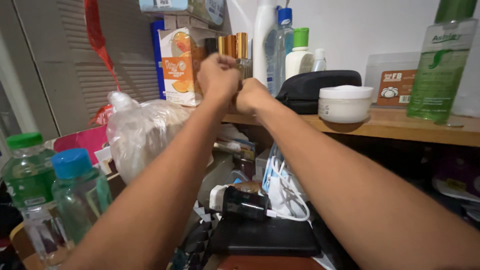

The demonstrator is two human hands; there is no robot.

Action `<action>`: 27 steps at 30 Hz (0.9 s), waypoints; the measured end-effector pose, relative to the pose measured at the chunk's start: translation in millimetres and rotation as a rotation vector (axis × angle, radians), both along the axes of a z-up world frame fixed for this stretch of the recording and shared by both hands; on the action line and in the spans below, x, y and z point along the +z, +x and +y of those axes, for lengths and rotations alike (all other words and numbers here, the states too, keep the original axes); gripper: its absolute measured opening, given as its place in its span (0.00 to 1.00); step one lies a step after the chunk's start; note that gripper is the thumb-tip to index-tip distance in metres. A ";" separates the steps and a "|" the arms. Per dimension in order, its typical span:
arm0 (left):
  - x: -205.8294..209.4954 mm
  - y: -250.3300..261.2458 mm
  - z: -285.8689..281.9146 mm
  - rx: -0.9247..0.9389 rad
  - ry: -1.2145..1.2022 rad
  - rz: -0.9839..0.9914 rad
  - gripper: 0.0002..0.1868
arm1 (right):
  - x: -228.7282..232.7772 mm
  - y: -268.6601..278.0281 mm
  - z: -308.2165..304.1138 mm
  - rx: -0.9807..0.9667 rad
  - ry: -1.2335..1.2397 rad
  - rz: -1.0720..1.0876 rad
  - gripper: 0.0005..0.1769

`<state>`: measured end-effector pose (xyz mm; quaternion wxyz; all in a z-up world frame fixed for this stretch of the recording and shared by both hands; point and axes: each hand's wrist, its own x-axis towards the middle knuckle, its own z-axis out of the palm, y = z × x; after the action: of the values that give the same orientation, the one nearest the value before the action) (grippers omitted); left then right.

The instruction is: The person picks up and moves various items on a cluttered wooden shelf by hand, including boxes of medicine, bottles of water, lotion, and a black storage case. They open a small box, unzip a black pouch to check its contents, and relocate several bottles and containers to different positions on the shelf.

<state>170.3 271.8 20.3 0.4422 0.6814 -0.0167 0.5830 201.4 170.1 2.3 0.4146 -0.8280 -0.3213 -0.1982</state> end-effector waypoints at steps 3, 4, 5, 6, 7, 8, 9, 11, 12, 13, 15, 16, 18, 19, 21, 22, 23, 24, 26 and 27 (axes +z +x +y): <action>-6.7 2.7 2.3 -0.024 -0.024 0.102 0.08 | 2.2 -2.1 -0.4 -0.084 -0.091 -0.039 0.22; -8.1 3.4 3.6 -0.031 -0.039 0.137 0.08 | 3.1 -1.0 0.1 -0.098 -0.119 -0.042 0.21; -8.3 4.0 5.7 -0.027 -0.023 0.140 0.07 | 4.5 0.3 1.5 -0.094 -0.116 -0.024 0.20; -8.1 5.0 8.0 -0.023 -0.007 0.144 0.08 | 5.7 1.7 3.0 -0.090 -0.114 -0.006 0.20; -8.5 7.0 9.2 -0.021 0.010 0.150 0.08 | 6.4 3.2 3.6 -0.088 -0.109 0.013 0.20; -9.5 9.4 10.1 -0.040 0.011 0.154 0.09 | 7.0 4.4 4.1 -0.099 -0.121 0.012 0.20; -11.0 12.0 11.2 -0.059 0.011 0.159 0.10 | 7.3 5.0 4.8 -0.110 -0.133 0.011 0.20; -14.6 17.4 14.0 -0.049 0.010 0.122 0.13 | 6.2 4.4 6.4 -0.105 -0.130 0.024 0.20; -16.9 20.0 15.9 -0.019 0.008 0.080 0.15 | 4.7 3.7 7.3 -0.089 -0.114 0.036 0.20; -19.2 23.2 16.9 0.008 0.008 0.037 0.17 | 3.4 3.5 7.1 -0.075 -0.097 0.049 0.20; -20.7 29.1 18.2 0.130 0.046 -0.001 0.22 | 2.5 4.6 6.2 -0.039 -0.089 0.046 0.22; -21.0 30.9 18.6 0.191 0.066 -0.020 0.24 | 2.5 5.4 5.8 -0.021 -0.085 0.044 0.23; -20.5 31.0 22.0 0.100 0.042 0.167 0.28 | 5.4 5.6 7.4 -0.060 -0.152 0.015 0.22; -20.0 31.6 24.3 0.055 0.029 0.259 0.30 | 6.8 4.6 8.1 -0.079 -0.187 -0.001 0.21; -13.9 38.2 27.5 -0.008 0.111 0.351 0.36 | 5.6 -0.5 7.3 -0.078 -0.187 -0.017 0.20; -11.9 42.4 29.7 -0.039 0.152 0.399 0.40 | 3.6 -4.1 5.9 -0.079 -0.188 -0.025 0.20; -11.0 46.5 31.7 -0.114 0.154 0.425 0.42 | 2.2 -7.7 3.3 -0.081 -0.186 -0.033 0.20; -10.4 49.9 33.5 -0.189 0.156 0.450 0.45 | 2.1 -10.9 1.3 -0.081 -0.183 -0.034 0.20; -8.2 53.6 35.3 -0.353 0.112 0.521 0.47 | 2.2 -16.1 0.7 -0.068 -0.194 -0.037 0.20; -6.1 54.5 34.7 -0.445 0.068 0.567 0.46 | 2.0 -17.6 1.1 -0.059 -0.196 -0.033 0.20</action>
<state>224.8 306.5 14.2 0.5223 0.8100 -0.0606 0.2596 183.7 171.1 4.4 0.3201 -0.8703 -0.3215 -0.1917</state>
